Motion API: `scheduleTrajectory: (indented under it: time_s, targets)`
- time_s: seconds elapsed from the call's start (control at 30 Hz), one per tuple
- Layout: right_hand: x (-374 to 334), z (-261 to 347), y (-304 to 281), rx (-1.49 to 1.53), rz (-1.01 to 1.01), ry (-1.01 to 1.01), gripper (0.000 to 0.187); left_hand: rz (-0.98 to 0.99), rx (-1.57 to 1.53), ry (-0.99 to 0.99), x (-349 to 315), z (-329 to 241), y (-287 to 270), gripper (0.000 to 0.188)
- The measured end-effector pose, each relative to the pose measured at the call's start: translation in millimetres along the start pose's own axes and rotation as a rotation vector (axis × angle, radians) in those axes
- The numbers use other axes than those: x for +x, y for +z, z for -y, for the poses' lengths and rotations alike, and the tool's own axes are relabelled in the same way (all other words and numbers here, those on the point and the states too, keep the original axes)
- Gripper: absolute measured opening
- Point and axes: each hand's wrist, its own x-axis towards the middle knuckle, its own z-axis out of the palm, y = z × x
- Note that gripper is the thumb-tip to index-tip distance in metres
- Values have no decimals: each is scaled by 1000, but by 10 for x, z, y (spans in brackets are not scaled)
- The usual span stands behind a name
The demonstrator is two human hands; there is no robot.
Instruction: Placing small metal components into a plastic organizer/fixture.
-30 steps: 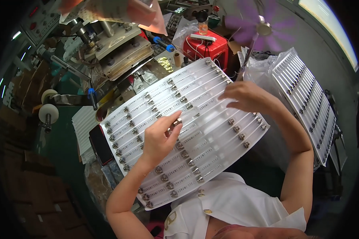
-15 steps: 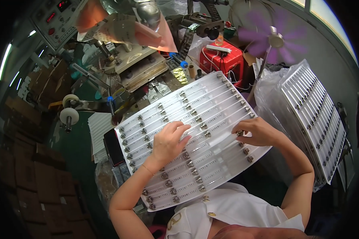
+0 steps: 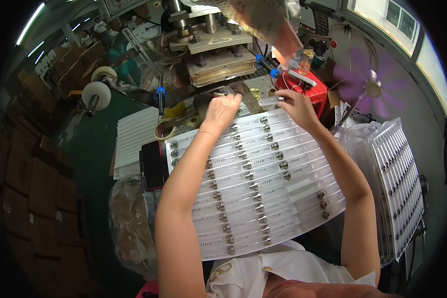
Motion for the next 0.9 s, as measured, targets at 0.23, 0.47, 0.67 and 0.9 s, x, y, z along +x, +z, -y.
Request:
scheduleTrajectory:
  time_s: [0.23,0.47,0.67,0.9]
  targets:
    - [391,190,851,-329,-81,-634,25,-149,-618,-24,-901,-624,-1095,14]
    - [537,117,1079,-274,20,-544,41,-68,-609,-105,-1448,-693,-1281,12]
    - [731,-69,1125,-105,220,-179,62,25,-451,-110,-1426,-686,-1251,42]
    - [653,-94,1144,-93,154,-132,66,74,-521,-152,-1440,-640,-1245,46]
